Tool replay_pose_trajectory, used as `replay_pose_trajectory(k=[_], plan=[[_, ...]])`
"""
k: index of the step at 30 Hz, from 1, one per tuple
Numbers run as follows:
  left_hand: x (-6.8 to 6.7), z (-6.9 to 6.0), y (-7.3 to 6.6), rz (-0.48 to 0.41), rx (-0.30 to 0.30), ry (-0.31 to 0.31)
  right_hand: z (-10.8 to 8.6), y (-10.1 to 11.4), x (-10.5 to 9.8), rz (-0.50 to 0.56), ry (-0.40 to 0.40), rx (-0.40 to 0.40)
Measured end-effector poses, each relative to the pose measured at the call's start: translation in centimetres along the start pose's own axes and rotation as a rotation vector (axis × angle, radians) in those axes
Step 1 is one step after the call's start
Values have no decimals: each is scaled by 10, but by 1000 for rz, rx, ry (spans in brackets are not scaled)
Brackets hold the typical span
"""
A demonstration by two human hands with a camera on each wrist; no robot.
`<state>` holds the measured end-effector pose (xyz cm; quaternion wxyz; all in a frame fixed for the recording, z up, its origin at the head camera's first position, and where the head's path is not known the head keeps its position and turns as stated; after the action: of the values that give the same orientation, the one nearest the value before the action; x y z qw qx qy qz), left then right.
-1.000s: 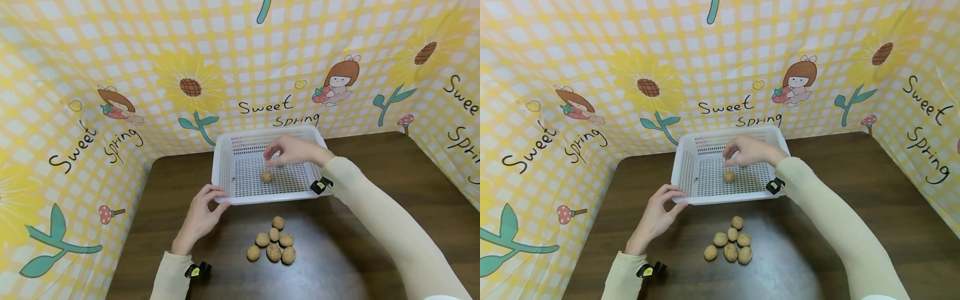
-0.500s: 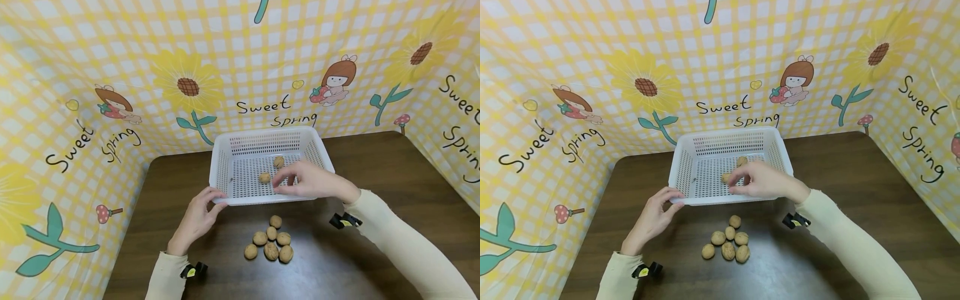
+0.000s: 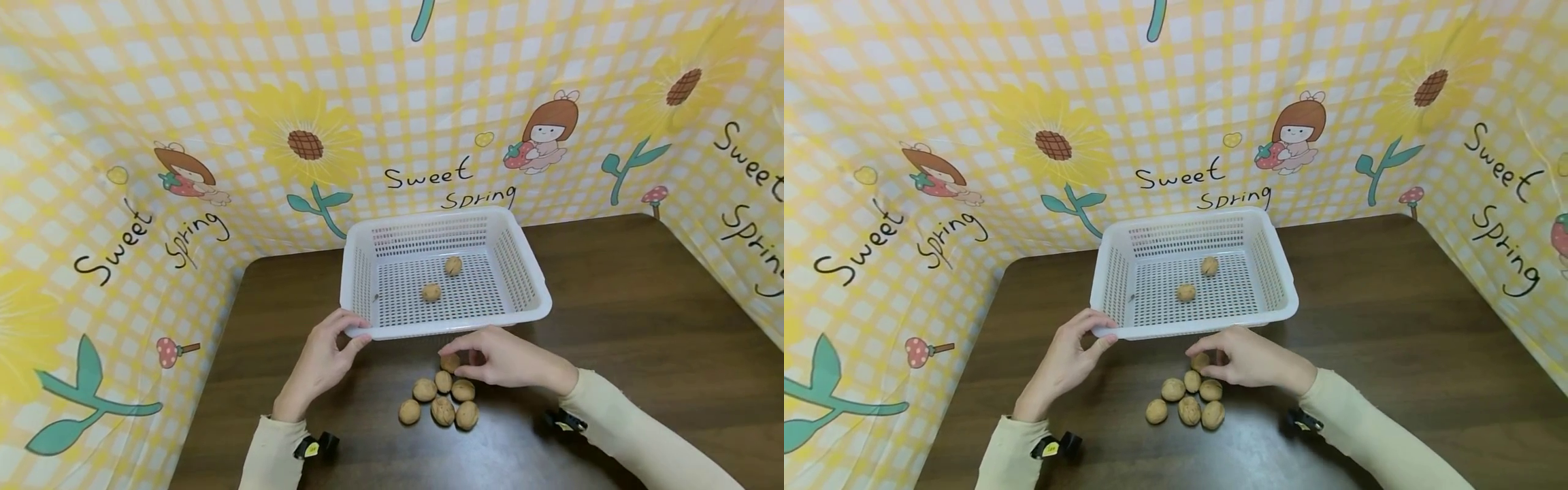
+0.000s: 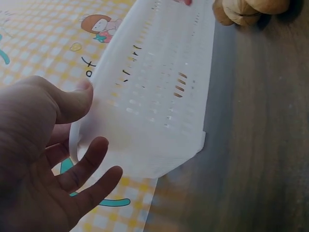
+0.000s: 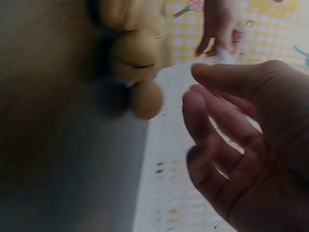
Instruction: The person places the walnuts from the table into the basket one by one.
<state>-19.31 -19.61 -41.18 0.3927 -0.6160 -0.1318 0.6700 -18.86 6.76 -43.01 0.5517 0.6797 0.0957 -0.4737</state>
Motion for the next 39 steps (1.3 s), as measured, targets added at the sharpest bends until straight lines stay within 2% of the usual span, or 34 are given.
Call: replay_pose_trajectory(k=[4, 9, 16, 22, 27, 35, 39], plan=[[1, 1, 2, -13, -16, 27, -1, -14, 10, -17, -1, 45], [2, 3, 3, -26, -21, 51, -3, -33, 21, 34, 32, 122], [3, 4, 4, -45, -52, 78, -2, -46, 27, 84, 14, 137], [2, 5, 4, -45, -56, 68, -3, -46, 26, 85, -5, 123], [2, 4, 4, -51, -67, 70, -5, -45, 22, 94, -9, 151], [1, 3, 5, -55, -77, 76, -7, -29, 8, 69, -20, 117], [2, 4, 5, -66, -92, 99, -9, -23, 6, 69, 12, 116]])
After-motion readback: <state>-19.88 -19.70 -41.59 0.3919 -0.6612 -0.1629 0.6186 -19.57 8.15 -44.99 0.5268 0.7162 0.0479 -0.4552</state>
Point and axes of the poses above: each hand's wrist, its own z-axis towards the middle knuckle, its own x-axis out of the palm, y = z × x, the point moved 8 cm from there along z, towards the middle knuckle, and after that the axes turned 5 degrees about y, right-handed, at the moved point
